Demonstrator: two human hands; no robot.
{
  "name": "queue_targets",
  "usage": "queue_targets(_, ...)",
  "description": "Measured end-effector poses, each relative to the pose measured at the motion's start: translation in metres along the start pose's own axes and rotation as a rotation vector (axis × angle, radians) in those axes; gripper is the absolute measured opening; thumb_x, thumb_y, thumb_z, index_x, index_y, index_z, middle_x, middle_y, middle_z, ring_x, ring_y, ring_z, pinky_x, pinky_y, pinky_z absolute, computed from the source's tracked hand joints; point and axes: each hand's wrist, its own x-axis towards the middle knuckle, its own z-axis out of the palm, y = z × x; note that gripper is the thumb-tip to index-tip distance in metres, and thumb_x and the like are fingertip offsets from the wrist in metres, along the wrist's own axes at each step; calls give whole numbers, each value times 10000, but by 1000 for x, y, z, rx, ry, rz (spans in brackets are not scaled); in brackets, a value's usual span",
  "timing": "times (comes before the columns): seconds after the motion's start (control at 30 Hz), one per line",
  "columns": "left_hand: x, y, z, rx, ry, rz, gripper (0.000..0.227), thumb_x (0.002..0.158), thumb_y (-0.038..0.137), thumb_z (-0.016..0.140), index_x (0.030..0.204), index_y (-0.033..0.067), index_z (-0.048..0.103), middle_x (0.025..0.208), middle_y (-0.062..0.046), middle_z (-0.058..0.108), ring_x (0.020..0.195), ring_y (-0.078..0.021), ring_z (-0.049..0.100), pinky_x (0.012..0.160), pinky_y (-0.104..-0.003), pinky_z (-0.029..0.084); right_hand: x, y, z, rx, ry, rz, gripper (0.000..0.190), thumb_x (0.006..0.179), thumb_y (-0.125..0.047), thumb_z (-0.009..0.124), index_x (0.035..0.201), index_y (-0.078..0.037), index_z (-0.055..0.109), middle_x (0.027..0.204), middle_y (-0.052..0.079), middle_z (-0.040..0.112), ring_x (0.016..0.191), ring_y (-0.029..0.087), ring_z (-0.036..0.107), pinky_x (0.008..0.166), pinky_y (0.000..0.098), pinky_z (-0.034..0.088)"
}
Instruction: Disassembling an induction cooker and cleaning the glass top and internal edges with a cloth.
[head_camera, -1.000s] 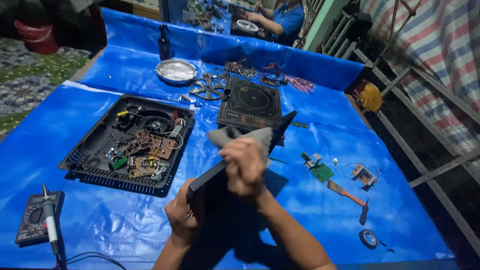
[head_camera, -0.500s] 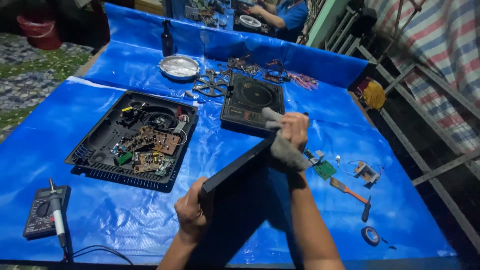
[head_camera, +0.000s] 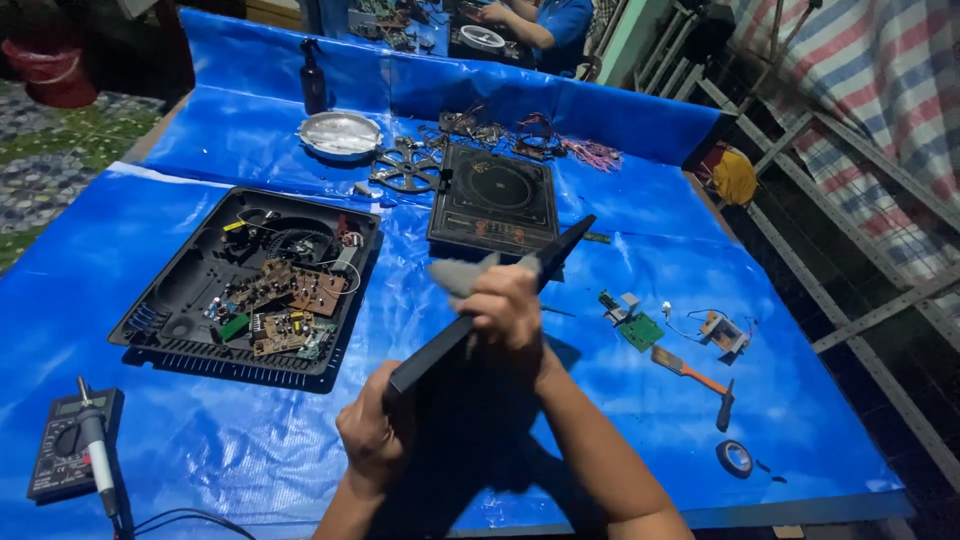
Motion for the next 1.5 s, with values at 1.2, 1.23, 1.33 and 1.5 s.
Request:
queue_targets(1.2,9,4,-3,-62,-20,-138,278,1044,311,498,1136,78,618,909,-39,713,630,-225,665,522,-347,486,72,-69,18,-6,85,10,309,1039,-120,432,760,-20,521,712,130,562,665,289,559,708,414,396)
queue_targets(1.23,7,2,-2,-61,-24,-140,278,1044,311,498,1136,78,618,909,-39,713,630,-225,665,522,-347,486,63,-60,18,-6,84,16,309,1039,-120,432,760,-20,521,712,130,562,665,289,559,708,414,396)
queue_targets(1.33,4,-2,1,-30,-9,-66,306,1065,307,457,1127,43,598,974,-52,726,586,-181,661,441,-301,474,40,-28,16,2,44,-64,236,1043,-114,427,830,-76,520,768,97,571,735,255,573,727,391,457)
queue_targets(1.5,10,1,-2,-100,-23,-91,275,1065,252,466,1155,32,604,957,-68,739,531,-173,648,410,-287,473,19,32,-1,-111,82,39,247,989,-37,409,765,-102,492,727,74,510,701,244,491,750,417,383)
